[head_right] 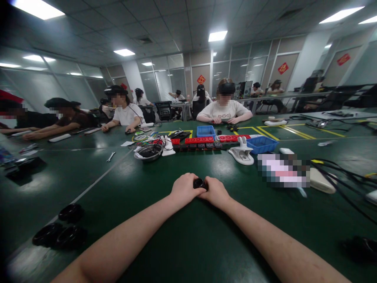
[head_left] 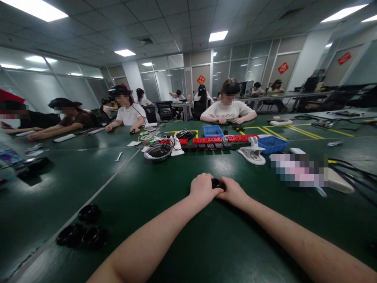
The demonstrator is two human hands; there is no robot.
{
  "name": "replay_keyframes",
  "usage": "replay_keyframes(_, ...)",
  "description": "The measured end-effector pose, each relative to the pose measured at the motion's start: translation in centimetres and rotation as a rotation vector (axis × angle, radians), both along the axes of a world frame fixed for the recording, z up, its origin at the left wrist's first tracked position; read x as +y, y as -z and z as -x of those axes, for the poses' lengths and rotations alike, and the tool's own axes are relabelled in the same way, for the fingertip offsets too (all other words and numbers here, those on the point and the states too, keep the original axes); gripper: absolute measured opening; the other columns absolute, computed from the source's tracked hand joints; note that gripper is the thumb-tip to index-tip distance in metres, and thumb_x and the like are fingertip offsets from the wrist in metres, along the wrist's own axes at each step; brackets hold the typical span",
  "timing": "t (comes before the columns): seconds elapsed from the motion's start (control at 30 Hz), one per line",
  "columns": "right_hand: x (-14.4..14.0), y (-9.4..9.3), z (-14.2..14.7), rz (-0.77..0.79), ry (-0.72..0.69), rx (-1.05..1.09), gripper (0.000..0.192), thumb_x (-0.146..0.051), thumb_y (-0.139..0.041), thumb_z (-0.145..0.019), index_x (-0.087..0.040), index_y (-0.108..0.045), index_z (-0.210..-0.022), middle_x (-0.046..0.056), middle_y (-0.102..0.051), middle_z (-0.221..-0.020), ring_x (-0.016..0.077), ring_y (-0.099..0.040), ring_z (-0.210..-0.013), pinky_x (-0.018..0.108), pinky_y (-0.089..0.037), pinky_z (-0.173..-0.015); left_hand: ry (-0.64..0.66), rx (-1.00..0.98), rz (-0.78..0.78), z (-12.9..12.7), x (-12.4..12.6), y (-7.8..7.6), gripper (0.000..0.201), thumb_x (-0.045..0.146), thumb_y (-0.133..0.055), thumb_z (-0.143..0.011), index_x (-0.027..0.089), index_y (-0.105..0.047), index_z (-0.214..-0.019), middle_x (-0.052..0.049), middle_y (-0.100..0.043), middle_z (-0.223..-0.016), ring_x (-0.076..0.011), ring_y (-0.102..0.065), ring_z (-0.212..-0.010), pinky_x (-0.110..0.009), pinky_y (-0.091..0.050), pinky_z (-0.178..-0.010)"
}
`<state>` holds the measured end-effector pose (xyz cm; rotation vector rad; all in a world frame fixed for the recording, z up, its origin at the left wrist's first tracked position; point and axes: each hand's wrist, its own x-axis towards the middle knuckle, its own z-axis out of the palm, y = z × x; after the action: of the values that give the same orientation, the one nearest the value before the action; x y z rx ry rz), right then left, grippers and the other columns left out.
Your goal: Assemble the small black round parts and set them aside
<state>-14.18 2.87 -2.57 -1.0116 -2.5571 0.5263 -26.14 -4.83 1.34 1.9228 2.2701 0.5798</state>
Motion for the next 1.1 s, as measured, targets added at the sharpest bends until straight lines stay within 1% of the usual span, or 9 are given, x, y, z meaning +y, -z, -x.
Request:
replay_keyframes(0.07, -0.6, -0.1, 0.1, -0.084, 0.077, -0.020, 0.027, -0.039, -0.057, -0.059, -0.016, -0.047, -0.068, 0.004, -0.052, -0.068, 0.0146, -0.046, -0.062, 0.024, -0.029, -0.052, -0.019, 0.014, -0.021, -0.2, 0.0, 0.2, 0.046, 0.053, -0.053, -0.060, 0.018, -0.053, -0.090, -0.006, -0.053, -0.086, -0.0209, -0.050, -0.083, -0.030, -0.039, -0.069)
replay_keyframes(0.13, -0.7, -0.2, 0.1, -0.099, 0.081, -0.004, 0.031, -0.039, -0.059, -0.059, -0.015, -0.049, -0.077, 0.006, -0.054, -0.075, 0.0173, -0.048, -0.070, 0.026, -0.032, -0.058, 0.001, 0.008, -0.024, 0.0, 0.1, 0.3, 0.047, 0.054, -0.053, -0.060, 0.017, -0.053, -0.090, -0.006, -0.053, -0.086, -0.0203, -0.050, -0.082, -0.030, -0.039, -0.069)
replay_keyframes(0.23, -0.1, -0.1, -0.2, -0.006, -0.084, 0.082, 0.051, -0.041, -0.062, -0.054, -0.017, -0.047, -0.097, 0.006, -0.054, -0.090, 0.0207, -0.048, -0.083, 0.031, -0.035, -0.070, 0.077, -0.026, -0.016, 0.7, 0.4, 0.2, 0.047, 0.054, -0.053, -0.059, 0.018, -0.053, -0.090, -0.005, -0.053, -0.086, -0.0190, -0.050, -0.080, -0.028, -0.039, -0.068)
replay_keyframes(0.3, 0.6, -0.2, -0.4, 0.087, -0.215, 0.116, 0.059, -0.041, -0.063, -0.054, -0.018, -0.045, -0.105, 0.007, -0.052, -0.098, 0.0218, -0.047, -0.089, 0.034, -0.035, -0.075, 0.159, -0.053, -0.004, 1.3, 0.5, 0.0, 0.046, 0.053, -0.055, -0.058, 0.018, -0.054, -0.090, -0.004, -0.052, -0.086, -0.0181, -0.050, -0.079, -0.027, -0.039, -0.066)
replay_keyframes(0.47, 1.7, -1.2, -1.2, 0.336, -0.401, 0.096, 0.050, -0.033, -0.063, -0.057, -0.016, -0.050, -0.102, 0.005, -0.055, -0.095, 0.0206, -0.050, -0.086, 0.033, -0.037, -0.076, 0.351, -0.085, 0.056, 2.2, 0.6, -0.9, 0.044, 0.047, -0.058, -0.058, 0.019, -0.055, -0.092, -0.003, -0.052, -0.085, -0.0170, -0.049, -0.078, -0.024, -0.038, -0.062)
replay_keyframes(0.6, 1.8, -2.4, -1.7, 0.484, -0.479, 0.045, 0.043, -0.027, -0.060, -0.061, -0.016, -0.050, -0.101, 0.003, -0.055, -0.095, 0.0184, -0.050, -0.086, 0.030, -0.038, -0.076, 0.452, -0.131, 0.095, 2.5, 0.6, -1.2, 0.043, 0.042, -0.061, -0.058, 0.020, -0.055, -0.095, -0.002, -0.052, -0.083, -0.0141, -0.048, -0.073, -0.023, -0.037, -0.060)
replay_keyframes(0.8, 2.2, -2.3, -1.9, 0.468, -0.497, 0.025, 0.040, -0.026, -0.059, -0.061, -0.015, -0.052, -0.099, 0.003, -0.055, -0.095, 0.0184, -0.050, -0.087, 0.030, -0.037, -0.077, 0.521, -0.145, 0.065, 2.8, 0.9, -0.8, 0.044, 0.042, -0.061, -0.058, 0.020, -0.055, -0.096, -0.001, -0.052, -0.079, -0.0130, -0.047, -0.071, -0.023, -0.036, -0.062)
replay_keyframes(0.93, 2.3, -2.1, -1.8, 0.447, -0.503, 0.019, 0.039, -0.026, -0.059, -0.061, -0.015, -0.053, -0.098, 0.003, -0.055, -0.095, 0.0182, -0.049, -0.087, 0.030, -0.036, -0.077, 0.521, -0.138, 0.061, 2.7, 0.9, -0.8, 0.044, 0.042, -0.061, -0.058, 0.019, -0.055, -0.095, -0.001, -0.052, -0.078, -0.0128, -0.047, -0.070, -0.022, -0.035, -0.060)
replay_keyframes(1.1, 2.3, -2.1, -1.7, 0.471, -0.516, 0.036, 0.038, -0.026, -0.059, -0.061, -0.015, -0.054, -0.097, 0.003, -0.055, -0.095, 0.0176, -0.050, -0.085, 0.030, -0.037, -0.076, 0.488, -0.138, 0.079, 2.5, 0.8, -1.1, 0.044, 0.043, -0.062, -0.057, 0.020, -0.056, -0.094, -0.001, -0.052, -0.077, -0.0128, -0.047, -0.069, -0.022, -0.035, -0.060)
